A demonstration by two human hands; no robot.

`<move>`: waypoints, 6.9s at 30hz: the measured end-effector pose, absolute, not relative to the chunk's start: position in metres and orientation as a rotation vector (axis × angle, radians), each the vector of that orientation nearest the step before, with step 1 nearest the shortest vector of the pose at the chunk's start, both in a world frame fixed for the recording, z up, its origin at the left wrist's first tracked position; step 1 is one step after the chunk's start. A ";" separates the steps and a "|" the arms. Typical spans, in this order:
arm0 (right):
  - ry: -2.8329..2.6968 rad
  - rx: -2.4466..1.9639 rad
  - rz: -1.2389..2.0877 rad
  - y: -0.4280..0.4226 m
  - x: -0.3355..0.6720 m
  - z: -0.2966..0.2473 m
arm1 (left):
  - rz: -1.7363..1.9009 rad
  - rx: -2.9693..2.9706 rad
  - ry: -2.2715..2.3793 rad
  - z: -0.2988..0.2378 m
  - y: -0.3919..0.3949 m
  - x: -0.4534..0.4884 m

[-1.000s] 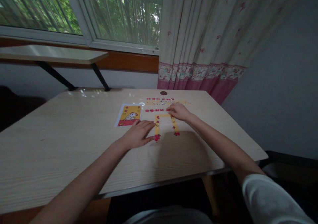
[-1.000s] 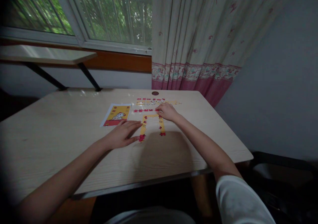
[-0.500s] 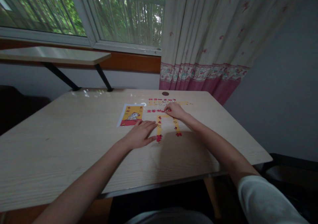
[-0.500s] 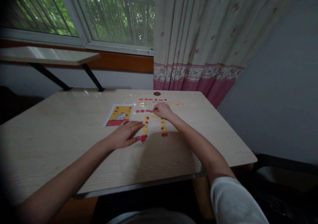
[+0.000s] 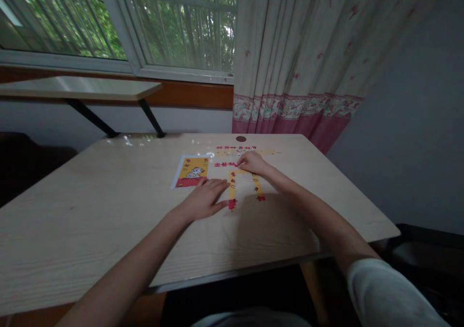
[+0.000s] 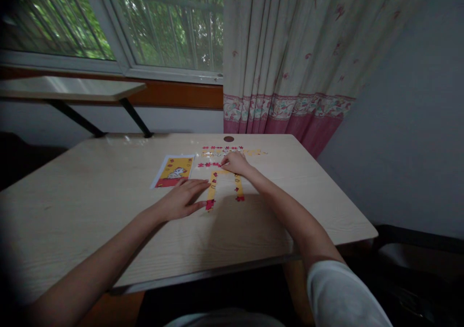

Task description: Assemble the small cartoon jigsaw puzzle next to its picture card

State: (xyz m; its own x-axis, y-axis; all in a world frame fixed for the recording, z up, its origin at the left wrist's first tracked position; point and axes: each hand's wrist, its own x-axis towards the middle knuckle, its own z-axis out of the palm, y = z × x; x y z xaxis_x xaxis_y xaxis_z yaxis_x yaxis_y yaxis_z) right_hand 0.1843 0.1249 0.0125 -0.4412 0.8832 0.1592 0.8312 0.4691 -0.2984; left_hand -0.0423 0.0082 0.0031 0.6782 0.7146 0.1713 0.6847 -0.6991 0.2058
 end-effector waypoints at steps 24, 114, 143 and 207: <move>-2.064 -1.092 0.779 0.004 0.206 0.014 | 0.737 2.218 1.087 0.021 -0.010 -0.008; -2.542 -0.945 0.020 -0.038 0.189 -0.001 | 0.433 2.739 1.004 0.016 -0.004 -0.037; -2.605 -1.228 0.259 0.046 0.272 -0.006 | 0.464 2.741 1.027 0.003 -0.002 -0.037; -2.464 -1.314 0.290 0.129 0.137 0.021 | 0.421 2.730 1.095 0.006 0.000 -0.034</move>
